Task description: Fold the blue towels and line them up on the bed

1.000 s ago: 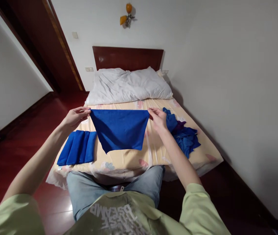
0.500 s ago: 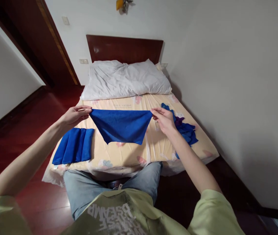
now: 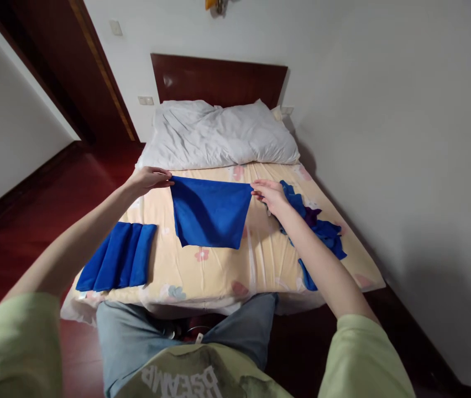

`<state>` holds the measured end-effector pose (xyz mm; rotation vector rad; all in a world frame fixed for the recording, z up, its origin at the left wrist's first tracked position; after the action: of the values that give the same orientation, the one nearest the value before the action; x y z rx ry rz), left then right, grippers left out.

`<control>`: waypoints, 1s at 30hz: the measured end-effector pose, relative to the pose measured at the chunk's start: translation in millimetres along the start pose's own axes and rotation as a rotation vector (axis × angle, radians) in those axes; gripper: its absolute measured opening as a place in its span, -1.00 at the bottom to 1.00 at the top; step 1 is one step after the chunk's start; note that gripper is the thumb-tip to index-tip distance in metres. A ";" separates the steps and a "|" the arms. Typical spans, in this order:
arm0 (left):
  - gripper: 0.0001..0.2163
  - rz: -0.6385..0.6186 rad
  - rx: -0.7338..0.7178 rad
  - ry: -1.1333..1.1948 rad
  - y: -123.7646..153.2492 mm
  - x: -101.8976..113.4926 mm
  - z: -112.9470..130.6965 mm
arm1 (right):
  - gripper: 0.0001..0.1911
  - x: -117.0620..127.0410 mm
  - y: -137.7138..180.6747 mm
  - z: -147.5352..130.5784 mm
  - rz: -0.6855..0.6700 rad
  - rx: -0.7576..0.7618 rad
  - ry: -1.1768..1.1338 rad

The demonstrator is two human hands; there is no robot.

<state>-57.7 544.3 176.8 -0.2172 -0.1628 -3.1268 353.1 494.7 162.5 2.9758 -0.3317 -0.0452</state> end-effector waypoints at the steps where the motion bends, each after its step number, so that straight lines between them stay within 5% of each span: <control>1: -0.79 0.001 -0.016 0.014 -10.5 -2.4 3.1 | -0.66 -4.4 -12.3 -3.3 0.017 0.020 0.012; 6: -0.92 0.055 -0.244 0.012 -38.5 -1.7 34.8 | -0.61 -12.6 -49.9 -31.9 0.020 0.340 0.022; 11: -0.80 0.110 -0.444 -0.088 -11.7 4.8 29.4 | -0.54 6.6 -39.9 -17.9 -0.020 0.603 0.127; 14: -0.67 0.141 -0.434 -0.214 29.3 2.8 -29.0 | -0.53 20.1 -12.9 43.9 -0.059 0.594 0.221; 21: -0.64 0.118 -0.001 -0.391 159.6 -36.0 -278.1 | -0.40 33.3 91.8 289.8 -0.037 0.161 0.344; 23: -0.64 0.098 0.109 -0.354 191.6 -49.3 -332.2 | -0.33 33.5 118.8 342.2 -0.018 0.041 0.368; 26: -0.64 0.140 0.216 -0.297 220.2 -59.2 -376.9 | -0.28 34.8 141.4 382.4 0.053 -0.047 0.386; 30: -0.60 0.185 0.221 -0.235 225.1 -59.2 -385.5 | -0.33 35.6 142.3 388.2 0.098 -0.064 0.398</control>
<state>-49.9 280.2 -187.9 -0.5603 -0.4570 -2.8619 339.1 294.4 -200.7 2.8111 -0.4120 0.5270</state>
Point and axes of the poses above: each hand's wrist, its own y-axis away from the middle knuckle, its own x-axis out of the back of the hand, z = x × y, the point moved 4 cm from there along -y, towards the middle knuckle, and after that the axes turned 1 degree about -x, right-handed, at the moved point
